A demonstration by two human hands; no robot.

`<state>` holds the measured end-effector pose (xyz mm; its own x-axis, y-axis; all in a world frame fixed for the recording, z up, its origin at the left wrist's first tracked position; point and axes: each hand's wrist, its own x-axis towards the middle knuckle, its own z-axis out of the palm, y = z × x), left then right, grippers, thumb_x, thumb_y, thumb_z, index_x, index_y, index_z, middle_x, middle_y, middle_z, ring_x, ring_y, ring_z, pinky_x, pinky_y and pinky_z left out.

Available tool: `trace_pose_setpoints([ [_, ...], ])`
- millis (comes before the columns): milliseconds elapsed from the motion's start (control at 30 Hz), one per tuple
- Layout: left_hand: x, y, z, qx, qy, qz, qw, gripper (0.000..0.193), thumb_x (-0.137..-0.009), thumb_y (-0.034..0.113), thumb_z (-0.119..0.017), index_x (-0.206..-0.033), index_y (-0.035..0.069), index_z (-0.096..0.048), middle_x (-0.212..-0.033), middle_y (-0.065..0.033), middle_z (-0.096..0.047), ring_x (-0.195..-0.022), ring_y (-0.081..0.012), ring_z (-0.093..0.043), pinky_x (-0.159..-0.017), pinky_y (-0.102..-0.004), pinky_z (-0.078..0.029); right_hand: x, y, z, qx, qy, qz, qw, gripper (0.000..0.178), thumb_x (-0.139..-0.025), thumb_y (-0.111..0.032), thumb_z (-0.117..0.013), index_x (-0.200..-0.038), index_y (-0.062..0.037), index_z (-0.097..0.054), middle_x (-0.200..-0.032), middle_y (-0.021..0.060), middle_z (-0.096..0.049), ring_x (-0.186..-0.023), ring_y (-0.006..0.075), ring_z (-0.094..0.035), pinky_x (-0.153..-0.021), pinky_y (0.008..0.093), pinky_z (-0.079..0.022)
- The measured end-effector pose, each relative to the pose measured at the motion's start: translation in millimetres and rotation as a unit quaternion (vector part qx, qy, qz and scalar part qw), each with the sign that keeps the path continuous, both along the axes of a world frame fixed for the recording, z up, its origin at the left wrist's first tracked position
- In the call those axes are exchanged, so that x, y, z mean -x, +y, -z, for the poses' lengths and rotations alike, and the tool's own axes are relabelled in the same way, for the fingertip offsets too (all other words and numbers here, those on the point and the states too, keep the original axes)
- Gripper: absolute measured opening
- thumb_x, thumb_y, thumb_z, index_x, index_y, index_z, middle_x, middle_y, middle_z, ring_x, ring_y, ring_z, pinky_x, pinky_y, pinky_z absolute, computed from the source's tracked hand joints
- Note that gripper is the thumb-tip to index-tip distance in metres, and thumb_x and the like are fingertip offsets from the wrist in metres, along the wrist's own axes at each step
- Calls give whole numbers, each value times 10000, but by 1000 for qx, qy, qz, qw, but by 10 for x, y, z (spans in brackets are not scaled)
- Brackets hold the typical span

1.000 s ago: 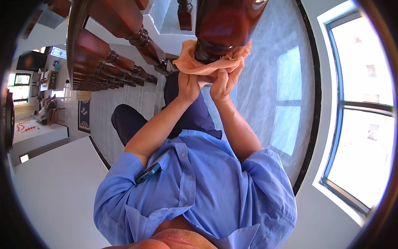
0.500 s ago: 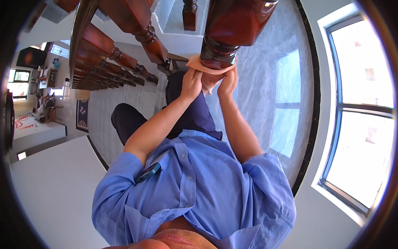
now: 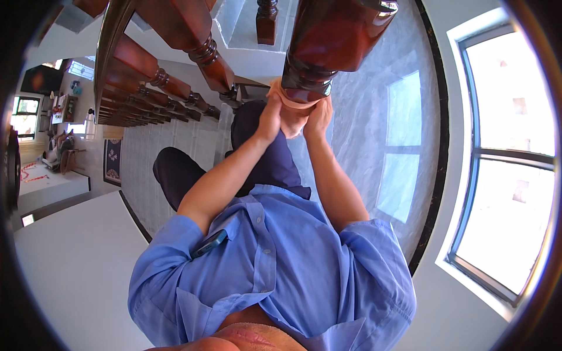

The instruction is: The person sits on a staircase and wipes the wooden handrail and balusters with a peach-colored cloth. They move along the railing, cleaning different sections by wrapping the cloth around the wood and rubbing it.

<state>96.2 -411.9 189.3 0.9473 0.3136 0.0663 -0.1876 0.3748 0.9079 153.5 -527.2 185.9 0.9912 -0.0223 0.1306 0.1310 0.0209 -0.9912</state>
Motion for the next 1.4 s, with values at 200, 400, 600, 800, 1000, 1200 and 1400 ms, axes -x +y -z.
trace_pose_setpoints([
  [200, -466, 311, -17, 204, 28, 109, 972, 412, -1127, 329, -399, -1353, 55, -609, -1356, -28, -624, -1267, -139, -538, -1142, -310, -366, 114, 70, 205, -143, -31, -24, 989, 392, -993, -120, -407, -1331, 6, -559, -1283, 79, -613, -1185, 153, -541, -1050, 291, -404],
  [400, -299, 161, -70, 137, 18, -7, 990, 398, -1125, 306, -414, -1319, 34, -630, -1300, -36, -644, -1210, -132, -558, -1081, -301, -404, -94, -78, 216, -61, -38, -26, 997, 306, -958, -109, -458, -1172, 15, -637, -1160, 72, -645, -1029, 150, -564, -910, 291, -445],
  [600, 71, 63, -262, -78, 52, -150, 984, 371, -1114, 298, -466, -1183, -16, -649, -1124, -70, -662, -1028, -138, -590, -931, -302, -465, 113, -358, 187, -8, -32, -2, 999, 154, -937, -53, -560, -1044, 16, -647, -951, 58, -623, -924, 157, -574, -841, 305, -455],
  [800, -356, 242, -1143, -152, -116, -296, 936, 329, -1104, 276, -502, -1083, -18, -647, -1022, -97, -624, -955, -196, -604, -884, -330, -475, 358, -267, -965, -96, -143, 48, 984, 156, -1029, -130, -652, -1101, 6, -625, -1013, 3, -624, -943, 85, -560, -870, 239, -452],
  [1000, -542, 234, -1683, -48, -73, -88, 992, 430, -1123, 354, -431, -1099, -1, -673, -1024, -39, -673, -948, -110, -584, -881, -291, -482, 137, 69, -1384, -133, -163, 53, 976, 255, -1074, -157, -561, -1245, 30, -589, -1194, 54, -630, -1077, 123, -565, -959, 291, -458],
  [1200, -111, 159, -1427, -271, -185, 39, 944, 1095, -953, 654, -605, -1591, -86, -109, -1621, -228, -271, -1512, -319, -280, -1220, -416, -259, -380, -96, -1366, 5, -133, 1, 991, 353, -1075, -242, -454, -1259, -3, -638, -1210, 108, -673, -1077, 215, -651, -918, 342, -506],
  [1400, -181, -83, -1269, -450, -204, -175, 852, 886, -993, 555, -588, -1521, -80, -267, -1465, -311, -396, -1326, -518, -416, -1113, -539, -348, -1019, -3, -1408, 166, -185, -61, 967, 372, -1076, -283, -484, -1316, -28, -611, -1238, 112, -672, -1096, 245, -647, -929, 391, -510],
])
